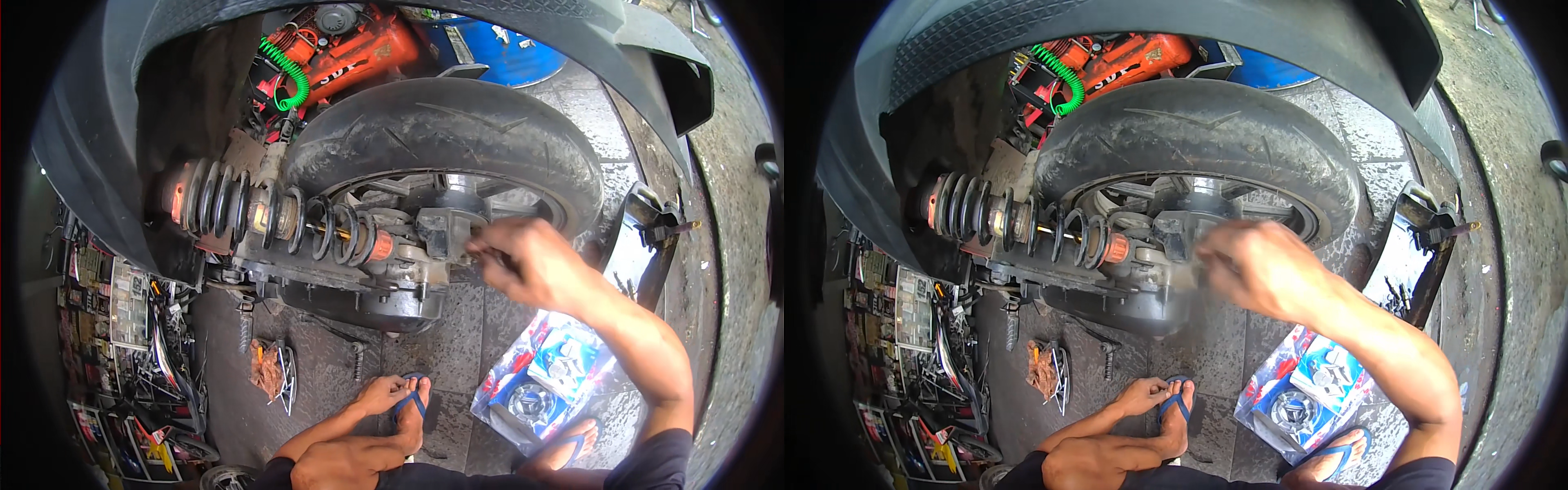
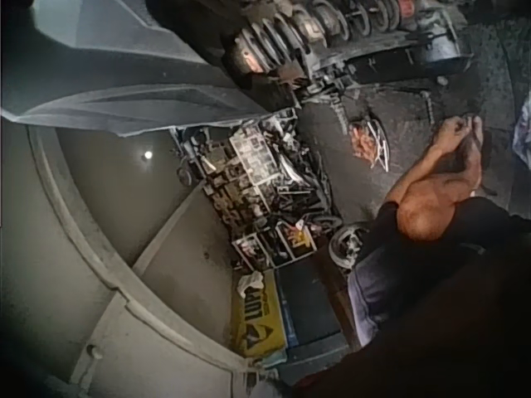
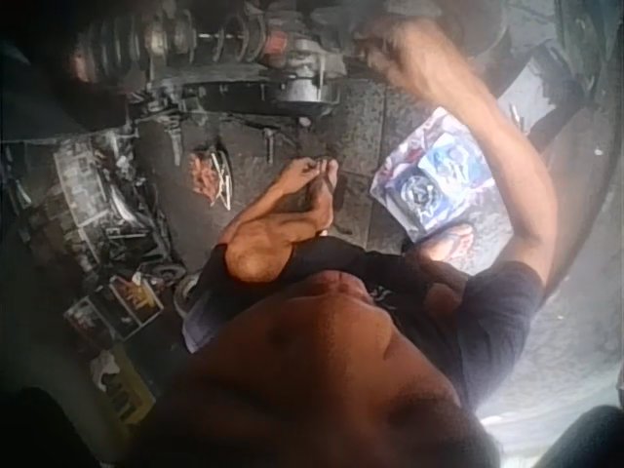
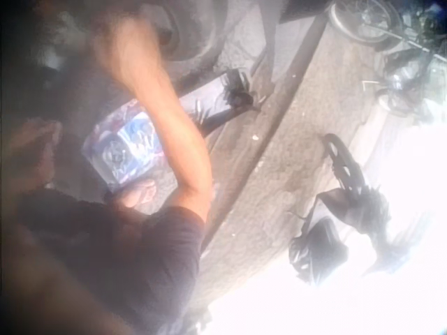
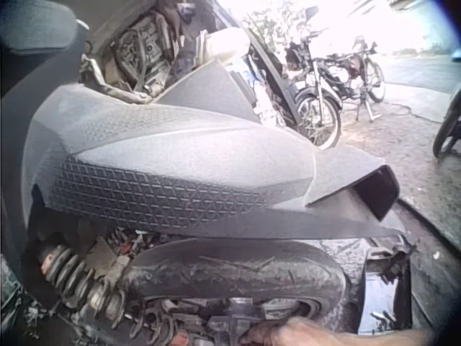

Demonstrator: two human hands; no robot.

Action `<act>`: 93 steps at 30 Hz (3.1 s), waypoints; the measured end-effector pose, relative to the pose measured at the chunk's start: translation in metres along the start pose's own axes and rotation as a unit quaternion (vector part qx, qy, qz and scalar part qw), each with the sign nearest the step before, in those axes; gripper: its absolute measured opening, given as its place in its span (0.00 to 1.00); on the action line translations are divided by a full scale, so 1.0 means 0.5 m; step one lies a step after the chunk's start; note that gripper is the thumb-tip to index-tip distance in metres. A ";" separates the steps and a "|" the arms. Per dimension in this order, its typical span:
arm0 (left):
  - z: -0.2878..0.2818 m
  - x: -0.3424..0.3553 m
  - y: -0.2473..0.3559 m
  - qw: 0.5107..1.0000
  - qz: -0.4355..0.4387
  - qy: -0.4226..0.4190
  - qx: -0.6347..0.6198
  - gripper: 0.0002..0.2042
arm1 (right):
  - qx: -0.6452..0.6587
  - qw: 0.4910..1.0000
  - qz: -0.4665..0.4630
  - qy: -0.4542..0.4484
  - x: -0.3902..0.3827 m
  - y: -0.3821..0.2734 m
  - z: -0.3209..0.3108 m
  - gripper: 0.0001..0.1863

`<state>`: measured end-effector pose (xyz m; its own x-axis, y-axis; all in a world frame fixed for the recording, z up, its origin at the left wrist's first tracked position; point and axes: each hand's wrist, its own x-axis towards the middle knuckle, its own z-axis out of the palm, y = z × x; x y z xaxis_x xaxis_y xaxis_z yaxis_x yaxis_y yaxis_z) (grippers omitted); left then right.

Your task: The person unscrews bolts from a motorcycle casing using a T-handle wrench, removes a component from the rear wheel area, and places parts into a metal tray.

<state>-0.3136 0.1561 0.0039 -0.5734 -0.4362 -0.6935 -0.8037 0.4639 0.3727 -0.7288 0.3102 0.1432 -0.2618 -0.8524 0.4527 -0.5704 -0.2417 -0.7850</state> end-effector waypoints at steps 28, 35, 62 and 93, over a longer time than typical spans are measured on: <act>-0.078 -0.061 0.040 0.998 -0.020 0.031 0.047 0.21 | -0.184 0.978 0.081 -0.054 0.166 -0.033 0.098 0.09; -0.069 -0.041 0.034 0.997 0.014 0.070 0.041 0.19 | -0.220 0.970 0.059 -0.079 0.159 -0.010 0.084 0.10; 0.213 -0.253 -0.630 0.847 -0.524 -0.034 0.080 0.16 | -0.306 0.939 0.131 -0.092 0.126 0.057 0.045 0.23; -0.328 -0.189 -0.852 0.721 -0.330 0.596 -0.125 0.16 | -0.212 0.868 0.430 -0.125 -0.224 -0.030 0.646 0.21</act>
<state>0.0566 -0.1267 0.0117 0.3375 -0.9204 0.1973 -0.8824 -0.2363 0.4069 -0.4396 0.2598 -0.0324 -0.5861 -0.7196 -0.3723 -0.4973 0.6823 -0.5359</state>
